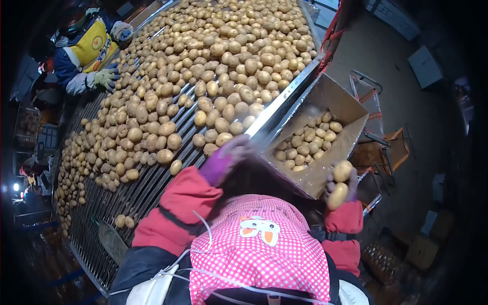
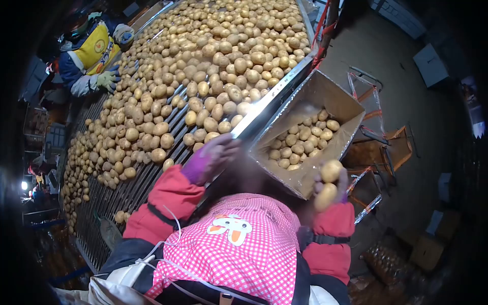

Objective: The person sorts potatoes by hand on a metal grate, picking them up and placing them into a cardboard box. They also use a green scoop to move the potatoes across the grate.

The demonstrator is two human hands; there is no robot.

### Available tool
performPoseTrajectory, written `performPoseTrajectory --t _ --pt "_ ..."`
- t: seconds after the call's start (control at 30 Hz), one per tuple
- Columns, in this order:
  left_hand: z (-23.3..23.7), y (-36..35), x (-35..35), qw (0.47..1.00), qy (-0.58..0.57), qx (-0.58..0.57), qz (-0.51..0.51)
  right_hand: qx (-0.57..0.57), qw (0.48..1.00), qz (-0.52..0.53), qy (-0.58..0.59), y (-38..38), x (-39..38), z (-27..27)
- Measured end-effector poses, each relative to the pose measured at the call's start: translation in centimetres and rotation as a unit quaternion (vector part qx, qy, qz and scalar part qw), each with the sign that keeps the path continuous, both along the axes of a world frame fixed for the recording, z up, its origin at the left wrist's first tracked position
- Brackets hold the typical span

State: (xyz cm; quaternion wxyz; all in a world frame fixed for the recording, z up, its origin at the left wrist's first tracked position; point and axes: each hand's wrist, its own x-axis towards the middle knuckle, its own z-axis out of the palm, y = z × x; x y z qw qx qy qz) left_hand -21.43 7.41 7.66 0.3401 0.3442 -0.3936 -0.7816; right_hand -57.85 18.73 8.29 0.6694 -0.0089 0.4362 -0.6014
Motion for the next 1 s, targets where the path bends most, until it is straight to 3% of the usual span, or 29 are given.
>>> performPoseTrajectory --t 0.03,0.07,0.1,0.17,0.23,0.37,0.47,0.5,0.53,0.57,0.6,0.63,0.67,0.7,0.73,0.77,0.83,0.87,0.97,1.0 --pt "-1.2 -0.9 2.5 1.0 0.013 0.025 -0.005 -0.06 0.997 -0.023 -0.053 1.5 -2.9 -2.2" --pt "-0.6 0.2 3.8 0.998 0.013 0.012 0.065 -0.073 0.997 -0.027 -0.01 2.8 -5.3 -2.2" --pt "0.1 1.3 5.1 0.991 0.011 -0.004 0.132 -0.06 0.996 -0.042 0.056 4.5 -8.1 -3.0" --pt "1.0 1.9 7.8 0.965 -0.082 -0.014 0.249 0.039 0.997 -0.068 0.016 6.7 -14.9 -8.1" --pt "0.6 2.2 11.1 0.925 -0.136 -0.053 0.35 0.098 0.923 -0.251 0.276 5.8 -15.4 -12.5" --pt "0.4 3.7 19.0 0.828 -0.163 -0.074 0.532 0.052 0.918 -0.129 0.371 -0.8 -19.8 -12.8" --pt "1.4 5.2 21.3 0.821 -0.297 -0.053 0.484 -0.115 0.956 0.019 0.27 -10.2 -11.2 -8.8" --pt "2.0 5.6 21.9 0.817 -0.339 -0.043 0.465 -0.123 0.863 0.114 0.476 -13.5 0.1 -2.4" --pt "2.4 6.0 22.5 0.81 -0.38 -0.031 0.445 -0.202 0.817 0.206 0.5 -16.1 6.9 -0.2" --pt "1.6 6.3 23.2 0.802 -0.423 -0.05 0.418 -0.208 0.792 0.27 0.506 -18.6 12.1 -2.1" --pt "0.7 6.5 23.9 0.791 -0.465 -0.069 0.392 -0.359 0.726 0.338 0.48 -19.5 19.0 0.5" --pt "0.1 6.3 24.5 0.785 -0.488 -0.174 0.341 -0.331 0.663 0.382 0.552 -19.9 24.7 0.8" --pt "-1.8 5.8 25.5 0.741 -0.55 -0.233 0.306 -0.407 0.557 0.412 0.596 -20.4 29.4 2.0" --pt "0.2 5.2 24.7 0.719 -0.588 -0.249 0.275 -0.432 0.435 0.458 0.644 -21.6 33.1 1.9" --pt "1.7 4.6 24.0 0.725 -0.609 -0.233 0.222 -0.386 0.329 0.552 0.662 -23.0 36.8 1.9" --pt "2.7 4.0 23.6 0.729 -0.627 -0.216 0.168 -0.341 0.257 0.62 0.659 -24.2 40.1 0.7" --pt "2.9 3.3 23.2 0.678 -0.705 -0.192 0.08 -0.351 0.243 0.612 0.666 -24.4 44.2 -2.3" --pt "2.9 2.9 23.1 0.65 -0.738 -0.18 0.035 -0.333 0.282 0.609 0.662 -24.3 44.8 -2.1" --pt "2.7 1.8 22.3 0.625 -0.761 -0.174 -0.006 -0.284 0.314 0.68 0.598 -25.8 44.1 1.6" --pt "1.9 1.4 22.3 0.625 -0.759 -0.184 -0.008 -0.35 0.378 0.624 0.587 -26.6 43.1 -2.8"
